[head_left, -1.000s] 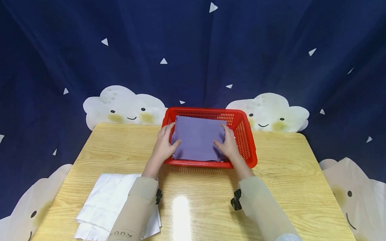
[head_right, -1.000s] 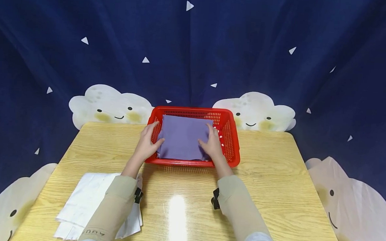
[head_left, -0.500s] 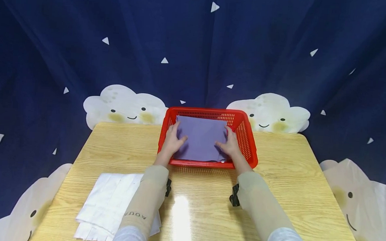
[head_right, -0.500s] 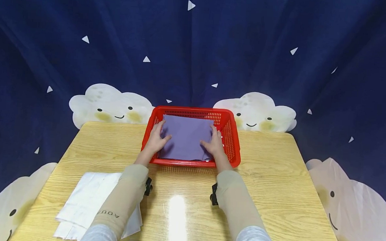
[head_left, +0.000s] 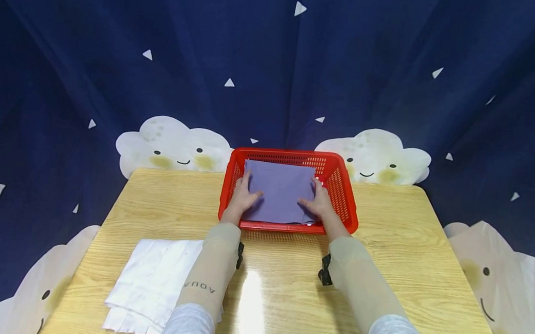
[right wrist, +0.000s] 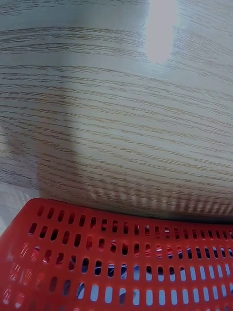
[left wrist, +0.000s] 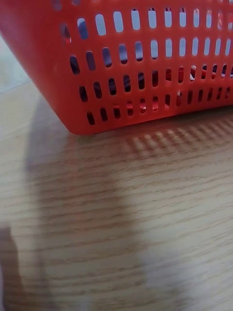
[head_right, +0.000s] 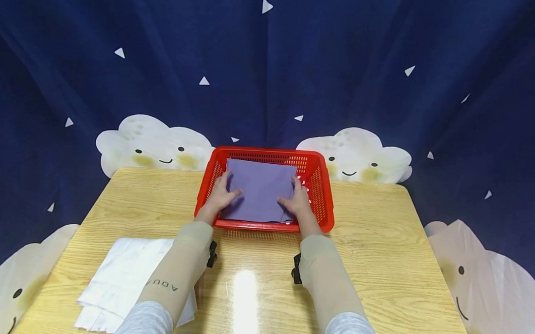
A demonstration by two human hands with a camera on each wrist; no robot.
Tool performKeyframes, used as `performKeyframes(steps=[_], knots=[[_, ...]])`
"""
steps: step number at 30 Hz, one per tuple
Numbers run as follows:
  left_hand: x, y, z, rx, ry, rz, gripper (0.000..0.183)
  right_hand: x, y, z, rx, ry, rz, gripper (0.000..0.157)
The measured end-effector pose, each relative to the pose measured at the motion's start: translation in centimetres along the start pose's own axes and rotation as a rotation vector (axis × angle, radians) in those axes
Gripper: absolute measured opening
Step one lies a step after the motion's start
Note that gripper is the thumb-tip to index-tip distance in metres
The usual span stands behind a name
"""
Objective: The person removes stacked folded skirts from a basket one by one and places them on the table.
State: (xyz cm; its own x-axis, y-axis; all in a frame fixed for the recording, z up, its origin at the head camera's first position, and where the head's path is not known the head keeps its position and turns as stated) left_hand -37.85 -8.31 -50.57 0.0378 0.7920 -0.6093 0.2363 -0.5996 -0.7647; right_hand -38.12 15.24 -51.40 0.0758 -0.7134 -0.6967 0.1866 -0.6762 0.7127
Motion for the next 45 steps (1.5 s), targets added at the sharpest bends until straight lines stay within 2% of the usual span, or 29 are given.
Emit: performKeyframes(steps=[6,12,20,28,33,38,42,45], knots=[[0.1,0.6,0.3,-0.072,0.012,-0.052,0.080,0.2,-0.2,0.0,0.014,0.019,-0.017,0.083],[0.1,0.8,0.5,-0.079,0.014,-0.032,0.081,0.3,-0.3,0.0,0.023,0.036,-0.050,0.081],[0.5,1.7,0.7,-0.130,0.049,-0.020,0.083,0.5,-0.5,-0.1,0.054,0.057,-0.053,0.081],[0.8,1.2,0.8,-0.077,0.062,-0.059,0.084,0.5,-0.7,-0.1,0.076,0.040,-0.011,0.085],[0.9,0.9,0.8,-0.054,0.076,-0.069,0.084,0.6,-1.0,-0.4,0.123,0.056,0.031,0.086],[0.9,1.1,0.7,-0.067,0.093,-0.070,0.083,1.4,-1.0,-0.7,0.152,0.142,0.052,0.083],[1.1,1.0,0.6,-0.063,0.118,-0.052,0.081,2.0,-0.5,-0.7,0.114,0.208,0.074,0.080],[1.3,0.8,0.4,-0.061,0.146,-0.052,0.077,2.2,0.0,-0.6,0.078,0.223,0.093,0.079]])
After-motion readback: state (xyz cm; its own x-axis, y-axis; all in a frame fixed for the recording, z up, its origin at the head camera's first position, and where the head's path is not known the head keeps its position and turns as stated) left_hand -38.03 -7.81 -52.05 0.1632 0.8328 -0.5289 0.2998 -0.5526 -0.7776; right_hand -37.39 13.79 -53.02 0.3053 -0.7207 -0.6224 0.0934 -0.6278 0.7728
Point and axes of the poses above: each hand's wrist, its own z-axis towards the middle knuckle, its own x-axis out of the palm, y = z × x, the point moved 9 cm from there along z, towards the middle knuckle, and after that the axes turned 11 degrees about -x, right-handed, at the moved point
